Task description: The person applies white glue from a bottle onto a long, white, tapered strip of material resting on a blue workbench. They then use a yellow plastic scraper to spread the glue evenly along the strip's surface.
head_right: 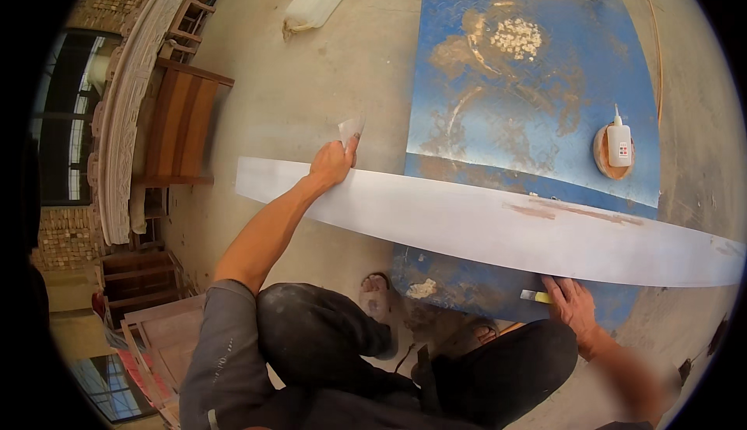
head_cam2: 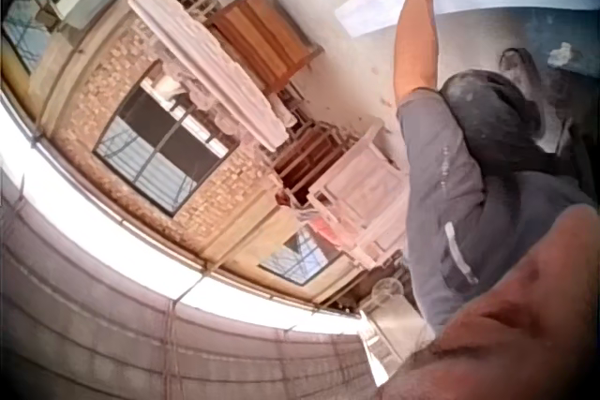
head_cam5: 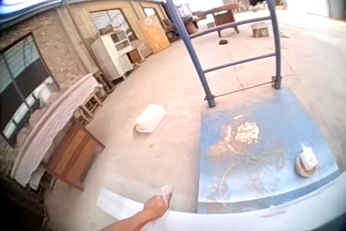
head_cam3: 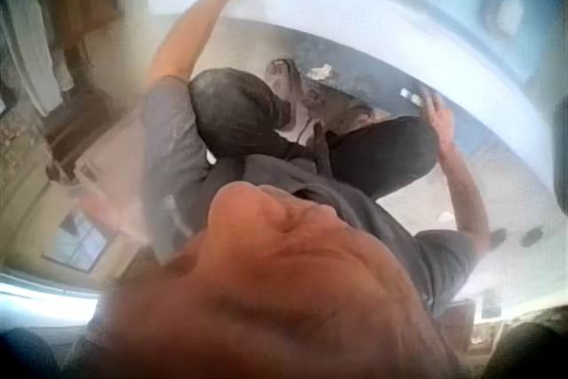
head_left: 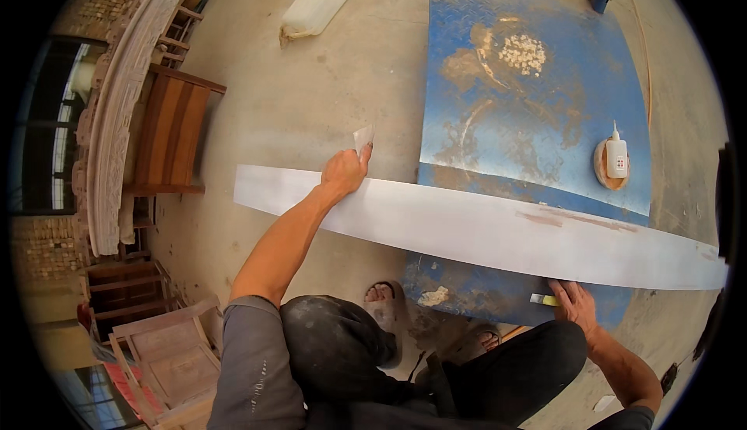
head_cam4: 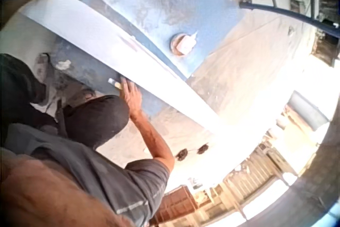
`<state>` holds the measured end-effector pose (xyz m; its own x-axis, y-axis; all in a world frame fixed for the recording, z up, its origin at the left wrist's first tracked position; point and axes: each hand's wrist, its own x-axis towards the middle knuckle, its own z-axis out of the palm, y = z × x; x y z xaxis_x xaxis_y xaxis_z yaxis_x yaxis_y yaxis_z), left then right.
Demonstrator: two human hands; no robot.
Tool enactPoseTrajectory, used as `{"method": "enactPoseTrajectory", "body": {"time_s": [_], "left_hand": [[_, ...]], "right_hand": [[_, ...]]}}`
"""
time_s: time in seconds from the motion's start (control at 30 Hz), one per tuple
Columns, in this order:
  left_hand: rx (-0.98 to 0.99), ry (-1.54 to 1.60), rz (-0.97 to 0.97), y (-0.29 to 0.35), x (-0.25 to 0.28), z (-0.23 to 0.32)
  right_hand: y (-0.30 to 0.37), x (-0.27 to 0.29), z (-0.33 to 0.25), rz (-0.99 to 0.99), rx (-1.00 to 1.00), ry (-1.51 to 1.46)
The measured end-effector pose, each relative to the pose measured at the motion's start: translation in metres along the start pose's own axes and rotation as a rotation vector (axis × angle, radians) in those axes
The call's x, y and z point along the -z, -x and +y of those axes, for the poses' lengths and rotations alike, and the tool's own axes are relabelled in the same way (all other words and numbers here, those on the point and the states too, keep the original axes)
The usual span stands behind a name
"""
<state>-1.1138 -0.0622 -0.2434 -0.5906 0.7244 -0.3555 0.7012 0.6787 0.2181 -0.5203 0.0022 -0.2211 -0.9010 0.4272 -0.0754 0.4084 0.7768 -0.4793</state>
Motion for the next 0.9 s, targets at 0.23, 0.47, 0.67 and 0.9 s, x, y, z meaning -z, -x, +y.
{"method": "enactPoseTrajectory", "body": {"time_s": [0.23,0.47,0.67,0.9], "left_hand": [[-0.024,0.045,-0.056,0.014,0.013,0.022],[-0.258,0.351,-0.212,0.006,0.035,-0.025],[-0.385,0.089,0.037,-0.016,0.041,-0.105],[-0.144,0.245,0.217,-0.028,0.047,-0.218]], "right_hand": [[-0.012,-0.005,-0.029,0.166,0.014,0.09],[-0.069,0.015,-0.063,0.364,0.061,0.052],[-0.094,0.046,-0.056,0.436,-0.361,0.206],[-0.133,0.012,-0.094,0.071,-0.168,0.282]]}}
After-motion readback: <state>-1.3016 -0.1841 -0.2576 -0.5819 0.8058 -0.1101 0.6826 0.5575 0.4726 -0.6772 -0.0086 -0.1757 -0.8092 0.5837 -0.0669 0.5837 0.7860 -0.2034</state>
